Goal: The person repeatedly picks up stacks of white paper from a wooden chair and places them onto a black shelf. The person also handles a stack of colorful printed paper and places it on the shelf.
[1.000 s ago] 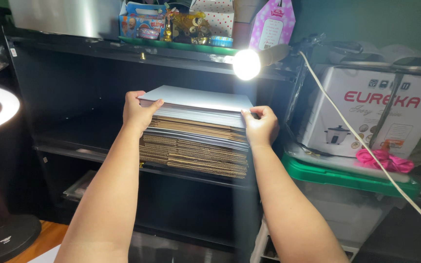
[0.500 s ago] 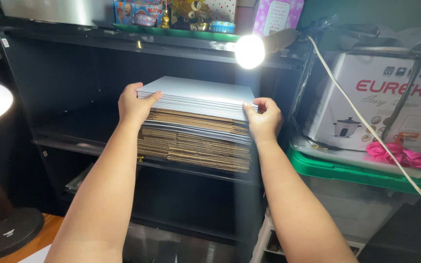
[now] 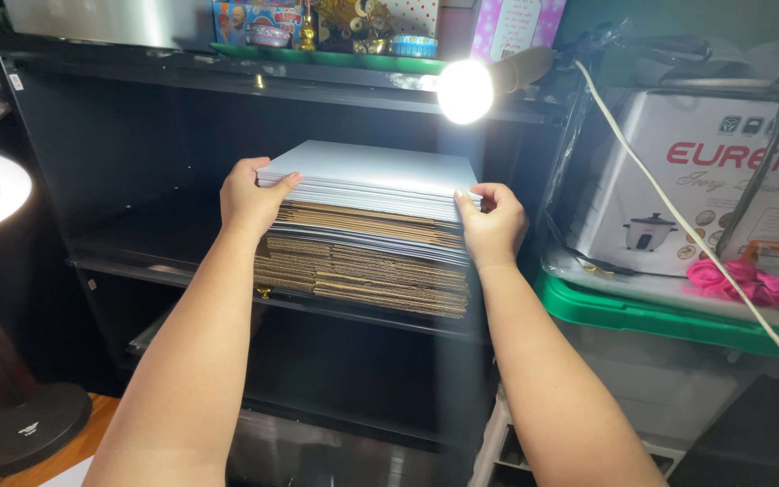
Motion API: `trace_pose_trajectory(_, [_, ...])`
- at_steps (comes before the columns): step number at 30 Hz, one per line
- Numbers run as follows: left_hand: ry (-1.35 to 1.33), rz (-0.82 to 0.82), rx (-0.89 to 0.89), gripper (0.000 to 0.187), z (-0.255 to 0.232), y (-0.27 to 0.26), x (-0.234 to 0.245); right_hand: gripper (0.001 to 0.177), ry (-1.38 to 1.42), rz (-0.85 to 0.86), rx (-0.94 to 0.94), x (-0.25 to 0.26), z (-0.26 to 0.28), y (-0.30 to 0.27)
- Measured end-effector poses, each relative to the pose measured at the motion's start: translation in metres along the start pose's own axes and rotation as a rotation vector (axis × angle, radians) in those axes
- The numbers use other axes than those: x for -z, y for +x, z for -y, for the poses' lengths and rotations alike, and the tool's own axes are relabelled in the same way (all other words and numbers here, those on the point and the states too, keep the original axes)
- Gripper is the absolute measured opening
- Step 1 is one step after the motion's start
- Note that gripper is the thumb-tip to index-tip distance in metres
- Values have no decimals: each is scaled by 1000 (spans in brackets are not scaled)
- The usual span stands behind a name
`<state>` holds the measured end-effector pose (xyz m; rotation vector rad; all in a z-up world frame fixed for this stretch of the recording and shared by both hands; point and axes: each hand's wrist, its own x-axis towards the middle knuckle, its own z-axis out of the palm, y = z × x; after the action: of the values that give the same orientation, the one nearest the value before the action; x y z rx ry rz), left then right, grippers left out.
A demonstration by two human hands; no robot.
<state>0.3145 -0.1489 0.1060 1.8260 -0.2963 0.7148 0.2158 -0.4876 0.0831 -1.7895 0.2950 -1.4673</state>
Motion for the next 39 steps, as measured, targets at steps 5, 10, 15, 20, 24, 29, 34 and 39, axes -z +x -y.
trace_pose_trajectory(5, [26,7,2,68,-1,-2,1,26,-5,-14,24,0,1,-2])
trace_pose_trajectory(10, [53,-2,-29,68,-6,-5,3,27,2,-27,52,1,-1,-1])
trace_pose_trajectory(15, [72,-292,-263,54,8,-8,9,18,107,-218,256,14,25,-22])
trace_pose_trajectory(20, [81,-527,-434,37,30,-58,37,13,358,-184,337,27,77,-85])
trace_pose_trajectory(24, [69,-519,-348,36,77,-120,69,14,518,1,350,25,101,-138])
trace_pose_trajectory(29, [-16,-504,229,36,194,-238,113,13,655,326,194,-17,67,-235])
trace_pose_trajectory(34, [198,-627,580,38,244,-358,187,6,616,698,-176,-51,28,-337])
trace_pose_trajectory(39, [491,-677,563,30,264,-442,246,10,279,990,-359,-74,0,-420])
